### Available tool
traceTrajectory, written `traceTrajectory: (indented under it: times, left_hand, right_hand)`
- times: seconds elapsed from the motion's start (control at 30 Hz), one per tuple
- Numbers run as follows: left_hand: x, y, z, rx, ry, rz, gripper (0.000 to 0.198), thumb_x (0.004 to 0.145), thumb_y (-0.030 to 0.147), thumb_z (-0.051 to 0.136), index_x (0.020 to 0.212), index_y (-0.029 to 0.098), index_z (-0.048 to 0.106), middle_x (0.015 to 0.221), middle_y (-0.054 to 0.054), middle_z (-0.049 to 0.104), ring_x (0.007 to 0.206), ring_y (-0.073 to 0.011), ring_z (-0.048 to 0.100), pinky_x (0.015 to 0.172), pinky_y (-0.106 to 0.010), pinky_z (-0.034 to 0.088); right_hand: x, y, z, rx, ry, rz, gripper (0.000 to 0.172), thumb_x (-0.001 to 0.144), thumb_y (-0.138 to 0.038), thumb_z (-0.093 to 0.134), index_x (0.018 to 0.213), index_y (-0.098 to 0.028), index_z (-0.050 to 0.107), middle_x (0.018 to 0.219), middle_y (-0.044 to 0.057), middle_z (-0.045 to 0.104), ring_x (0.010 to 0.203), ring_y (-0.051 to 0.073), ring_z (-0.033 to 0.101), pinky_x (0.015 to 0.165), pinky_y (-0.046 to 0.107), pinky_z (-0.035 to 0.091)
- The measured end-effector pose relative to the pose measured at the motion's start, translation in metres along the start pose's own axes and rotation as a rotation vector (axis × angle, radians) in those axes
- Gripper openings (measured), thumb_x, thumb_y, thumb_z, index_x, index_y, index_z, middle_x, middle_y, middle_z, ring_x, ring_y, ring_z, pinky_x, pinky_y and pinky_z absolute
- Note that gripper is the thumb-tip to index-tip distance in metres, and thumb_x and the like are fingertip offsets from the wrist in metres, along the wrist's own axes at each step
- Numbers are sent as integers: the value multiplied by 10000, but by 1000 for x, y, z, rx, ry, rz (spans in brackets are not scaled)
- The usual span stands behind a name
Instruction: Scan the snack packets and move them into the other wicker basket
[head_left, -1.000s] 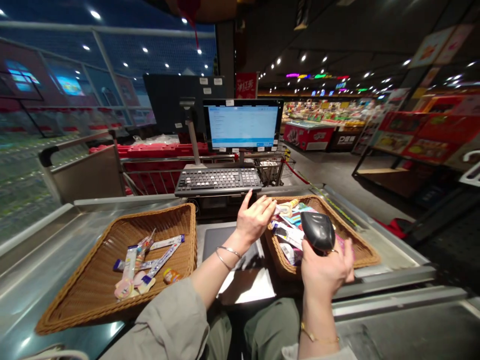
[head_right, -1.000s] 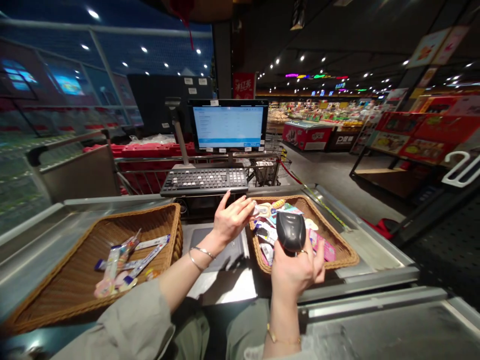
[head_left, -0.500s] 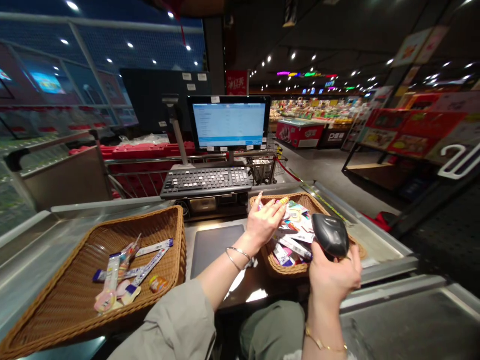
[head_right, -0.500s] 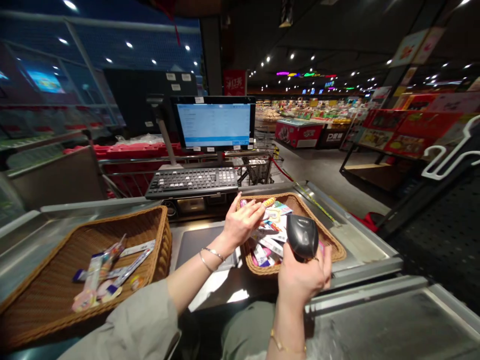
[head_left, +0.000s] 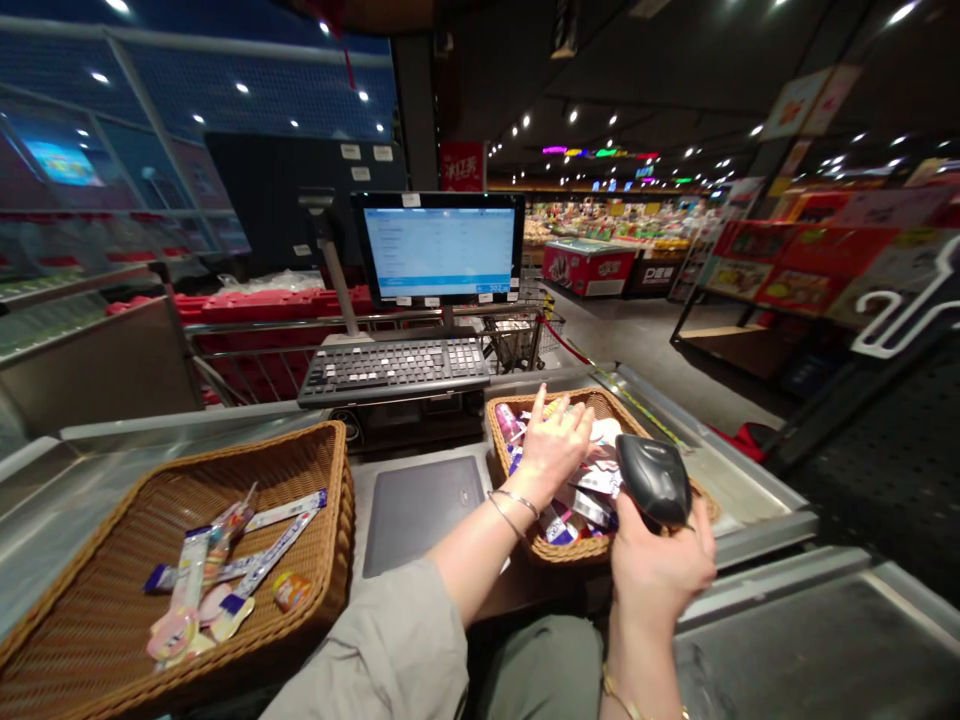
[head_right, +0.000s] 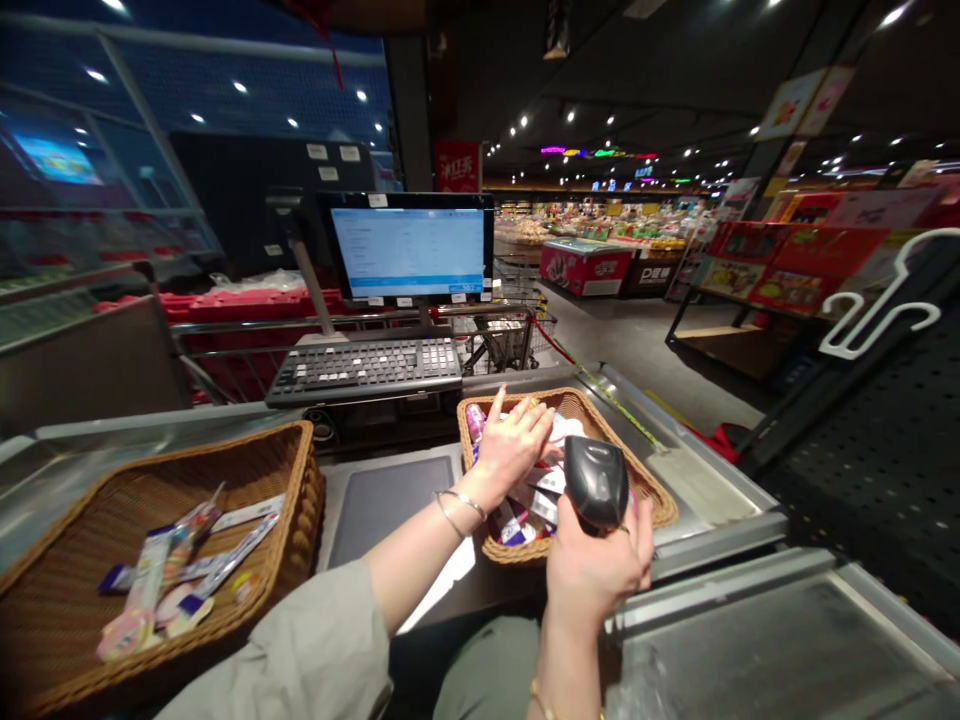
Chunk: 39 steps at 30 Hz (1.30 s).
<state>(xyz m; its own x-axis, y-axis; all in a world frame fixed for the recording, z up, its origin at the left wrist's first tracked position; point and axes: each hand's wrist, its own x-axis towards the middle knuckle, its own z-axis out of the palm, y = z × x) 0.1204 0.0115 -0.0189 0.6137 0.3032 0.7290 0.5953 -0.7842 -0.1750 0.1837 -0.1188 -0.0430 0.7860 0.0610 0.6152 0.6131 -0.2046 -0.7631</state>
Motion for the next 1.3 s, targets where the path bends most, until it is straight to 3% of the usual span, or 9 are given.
traceTrajectory:
  times: [0.1, 0.2, 0.3, 0.5, 0.7, 1.03, 1.3]
  left_hand:
    - [-3, -2, -3, 52, -63, 1, 570, 906, 499, 568, 1350, 142, 548, 1436, -155, 525, 1380, -344, 419, 1170, -656, 205]
    - [-9, -8, -14, 100, -138, -31, 668, 899, 551, 546, 1432, 158, 465, 1545, -122, 382, 1471, -345, 234, 1186, -637, 172]
    - [-16, -14, -29, 126, -205, -85, 714, 906, 608, 483, 1478, 191, 399, 1588, -96, 299, 1492, -335, 165, 1193, -634, 122]
    - [-42, -29, -67, 142, -251, -150, 769, 899, 657, 437, 1514, 208, 329, 1610, -104, 232, 1496, -325, 153, 1195, -623, 112]
    - [-82, -59, -111, 196, -274, -186, 773, 891, 655, 460, 1509, 209, 335, 1612, -112, 223, 1503, -310, 133, 1194, -627, 87]
    - [-165, -137, -186, 314, -362, -377, 602, 940, 519, 497, 1434, 177, 453, 1561, -144, 342, 1472, -317, 247, 1177, -650, 94]
    - [-233, -197, -223, 402, -518, -425, 527, 899, 406, 601, 1365, 168, 531, 1543, -163, 374, 1463, -336, 263, 1187, -623, 82]
  right_hand:
    - [0, -3, 0, -5, 5, 25, 333, 646, -433, 727, 782, -130, 708, 1067, 196, 707, 1142, 384, 600, 964, 511, 472]
    - [-2, -7, -1, 14, -25, 28, 331, 647, -446, 714, 759, -134, 697, 1028, 190, 714, 1176, 385, 581, 995, 521, 452]
    - [-4, -12, -3, 20, -62, 38, 329, 644, -459, 710, 722, -140, 679, 997, 195, 714, 1178, 394, 579, 1011, 540, 431]
    - [-15, -30, -5, 71, -97, -10, 352, 660, -479, 696, 771, -145, 688, 1038, 200, 708, 1189, 388, 575, 981, 536, 447]
    - [-35, -53, -5, 133, -189, -114, 352, 674, -454, 710, 837, -142, 707, 1042, 192, 712, 1237, 393, 542, 1021, 547, 410]
    - [-81, -88, 0, 208, -408, -175, 451, 699, -497, 673, 953, -127, 714, 1176, 213, 667, 1253, 396, 526, 1023, 570, 375]
    - [-122, -110, 7, 252, -596, -232, 432, 746, -486, 596, 1011, -161, 703, 1164, 169, 680, 1298, 347, 483, 1076, 546, 287]
